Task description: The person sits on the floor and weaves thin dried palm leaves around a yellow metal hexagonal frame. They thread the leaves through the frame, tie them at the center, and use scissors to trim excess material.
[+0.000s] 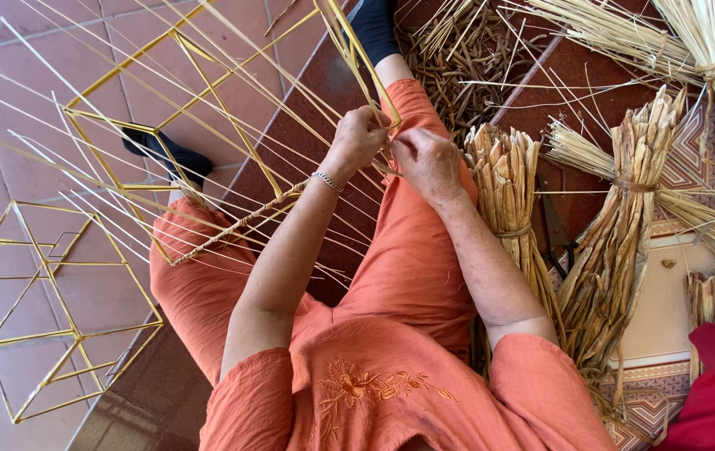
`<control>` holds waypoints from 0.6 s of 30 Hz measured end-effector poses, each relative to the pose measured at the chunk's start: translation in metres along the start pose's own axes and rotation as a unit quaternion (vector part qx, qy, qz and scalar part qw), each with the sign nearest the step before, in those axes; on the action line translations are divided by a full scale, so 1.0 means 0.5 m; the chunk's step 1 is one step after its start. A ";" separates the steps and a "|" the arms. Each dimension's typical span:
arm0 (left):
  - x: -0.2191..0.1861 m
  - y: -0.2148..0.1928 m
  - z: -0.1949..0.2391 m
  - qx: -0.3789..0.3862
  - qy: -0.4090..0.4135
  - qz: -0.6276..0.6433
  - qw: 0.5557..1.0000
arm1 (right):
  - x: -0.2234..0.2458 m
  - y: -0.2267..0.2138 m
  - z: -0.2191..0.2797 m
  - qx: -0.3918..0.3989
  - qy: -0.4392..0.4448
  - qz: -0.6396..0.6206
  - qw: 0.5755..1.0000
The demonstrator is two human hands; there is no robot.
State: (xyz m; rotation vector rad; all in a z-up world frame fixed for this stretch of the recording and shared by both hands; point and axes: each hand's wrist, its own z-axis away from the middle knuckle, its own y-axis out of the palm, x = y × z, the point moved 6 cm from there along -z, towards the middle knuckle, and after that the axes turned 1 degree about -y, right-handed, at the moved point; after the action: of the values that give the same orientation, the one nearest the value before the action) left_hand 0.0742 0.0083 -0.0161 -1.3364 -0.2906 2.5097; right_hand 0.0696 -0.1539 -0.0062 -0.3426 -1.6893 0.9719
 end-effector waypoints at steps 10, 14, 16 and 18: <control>-0.017 -0.013 0.030 -0.024 0.020 0.028 0.999 | 0.017 -0.006 -0.007 0.014 -0.014 -0.052 0.998; -0.036 -0.017 0.050 -0.045 0.074 0.027 0.996 | -0.031 -0.020 -0.014 0.042 0.161 -0.305 0.938; -0.044 -0.017 0.056 -0.043 0.081 0.036 0.995 | -0.039 -0.036 -0.024 0.037 0.193 -0.467 0.862; -0.047 -0.017 0.061 -0.033 0.066 0.067 0.995 | -0.042 -0.046 -0.032 0.028 0.222 -0.573 0.788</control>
State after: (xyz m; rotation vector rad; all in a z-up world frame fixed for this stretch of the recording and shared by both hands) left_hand 0.0626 0.0069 0.0218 -1.5879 -0.2658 2.5231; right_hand 0.0970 -0.1751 -0.0018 0.4657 -1.0852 -0.0071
